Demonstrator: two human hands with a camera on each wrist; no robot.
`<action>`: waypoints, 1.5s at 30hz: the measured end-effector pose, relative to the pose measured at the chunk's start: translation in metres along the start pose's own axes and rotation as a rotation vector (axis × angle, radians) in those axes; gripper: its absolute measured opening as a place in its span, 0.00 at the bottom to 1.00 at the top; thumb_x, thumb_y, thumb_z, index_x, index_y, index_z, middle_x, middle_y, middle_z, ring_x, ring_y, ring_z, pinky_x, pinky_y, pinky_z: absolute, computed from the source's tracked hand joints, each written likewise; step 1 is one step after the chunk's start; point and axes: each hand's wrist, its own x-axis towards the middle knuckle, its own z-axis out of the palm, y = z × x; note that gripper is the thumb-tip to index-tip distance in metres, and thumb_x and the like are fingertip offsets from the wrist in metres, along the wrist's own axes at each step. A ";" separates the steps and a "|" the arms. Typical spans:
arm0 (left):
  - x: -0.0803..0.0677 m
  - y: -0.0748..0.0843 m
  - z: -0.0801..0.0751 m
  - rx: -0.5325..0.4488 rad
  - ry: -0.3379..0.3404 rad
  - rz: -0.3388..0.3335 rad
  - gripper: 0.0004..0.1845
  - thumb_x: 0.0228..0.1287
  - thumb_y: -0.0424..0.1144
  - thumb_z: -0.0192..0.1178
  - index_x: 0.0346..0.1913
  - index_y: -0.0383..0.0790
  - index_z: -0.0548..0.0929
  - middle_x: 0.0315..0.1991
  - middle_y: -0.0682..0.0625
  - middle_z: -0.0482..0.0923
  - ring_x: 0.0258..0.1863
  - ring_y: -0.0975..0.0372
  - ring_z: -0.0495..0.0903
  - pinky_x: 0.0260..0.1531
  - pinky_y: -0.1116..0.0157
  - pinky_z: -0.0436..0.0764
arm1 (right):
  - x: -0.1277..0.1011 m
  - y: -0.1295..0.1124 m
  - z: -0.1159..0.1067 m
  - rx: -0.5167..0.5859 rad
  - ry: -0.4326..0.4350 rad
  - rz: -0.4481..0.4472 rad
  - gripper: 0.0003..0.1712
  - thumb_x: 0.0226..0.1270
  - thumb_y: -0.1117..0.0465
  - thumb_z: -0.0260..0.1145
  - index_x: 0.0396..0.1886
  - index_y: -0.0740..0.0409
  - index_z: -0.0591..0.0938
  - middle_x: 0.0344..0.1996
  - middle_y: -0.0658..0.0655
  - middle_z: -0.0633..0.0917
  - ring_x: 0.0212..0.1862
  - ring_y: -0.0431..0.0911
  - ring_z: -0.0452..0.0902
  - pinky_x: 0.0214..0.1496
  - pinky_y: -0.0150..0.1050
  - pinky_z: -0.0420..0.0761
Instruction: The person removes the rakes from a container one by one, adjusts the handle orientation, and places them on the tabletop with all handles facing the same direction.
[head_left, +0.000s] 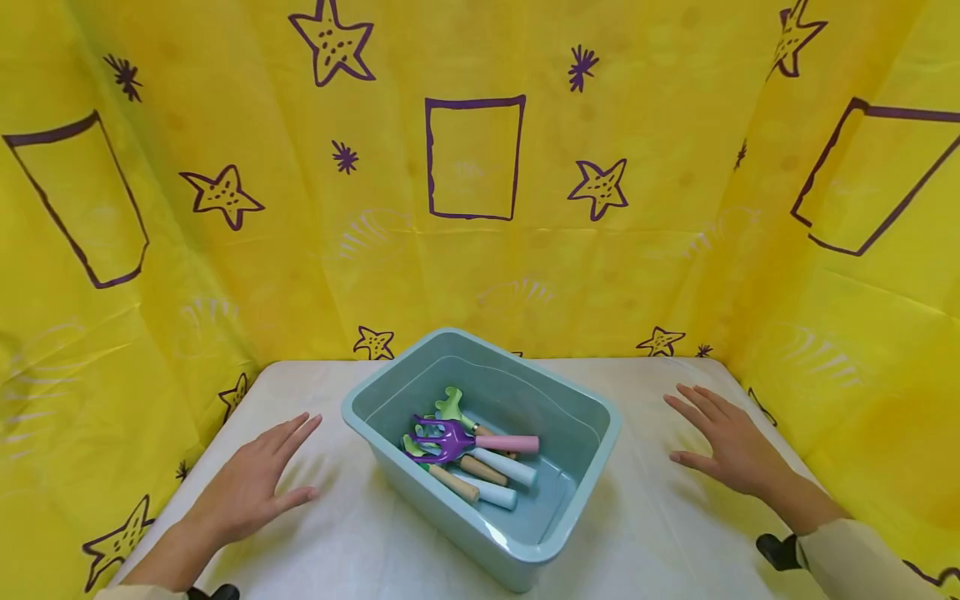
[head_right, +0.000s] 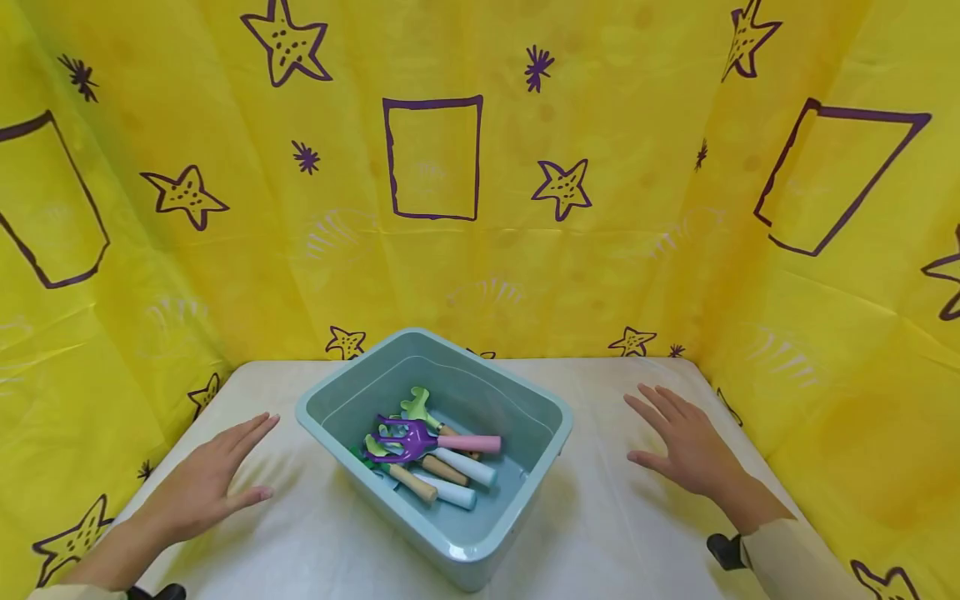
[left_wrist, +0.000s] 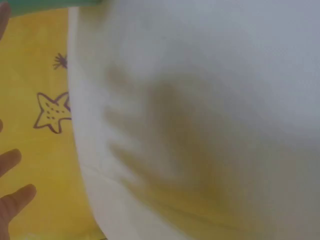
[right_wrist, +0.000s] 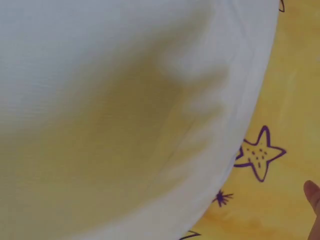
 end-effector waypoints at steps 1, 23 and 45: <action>0.002 0.001 -0.002 -0.008 0.009 -0.001 0.50 0.51 0.60 0.69 0.76 0.51 0.58 0.70 0.44 0.62 0.62 0.44 0.67 0.50 0.38 0.70 | 0.003 -0.001 -0.001 0.007 -0.001 -0.001 0.50 0.50 0.43 0.75 0.72 0.49 0.66 0.69 0.61 0.65 0.66 0.64 0.59 0.54 0.68 0.65; 0.043 0.042 -0.019 -0.251 0.088 -0.007 0.47 0.54 0.49 0.69 0.76 0.54 0.57 0.73 0.52 0.58 0.68 0.48 0.61 0.51 0.35 0.70 | 0.069 -0.020 -0.030 0.033 0.085 -0.139 0.43 0.53 0.49 0.74 0.69 0.53 0.70 0.66 0.60 0.70 0.62 0.60 0.68 0.58 0.64 0.68; 0.075 0.078 -0.016 -0.780 0.050 -0.283 0.30 0.72 0.42 0.55 0.74 0.46 0.59 0.69 0.40 0.61 0.63 0.43 0.67 0.55 0.42 0.72 | 0.122 -0.059 -0.045 0.098 0.053 -0.163 0.41 0.59 0.47 0.71 0.70 0.51 0.68 0.67 0.60 0.70 0.63 0.60 0.68 0.56 0.62 0.73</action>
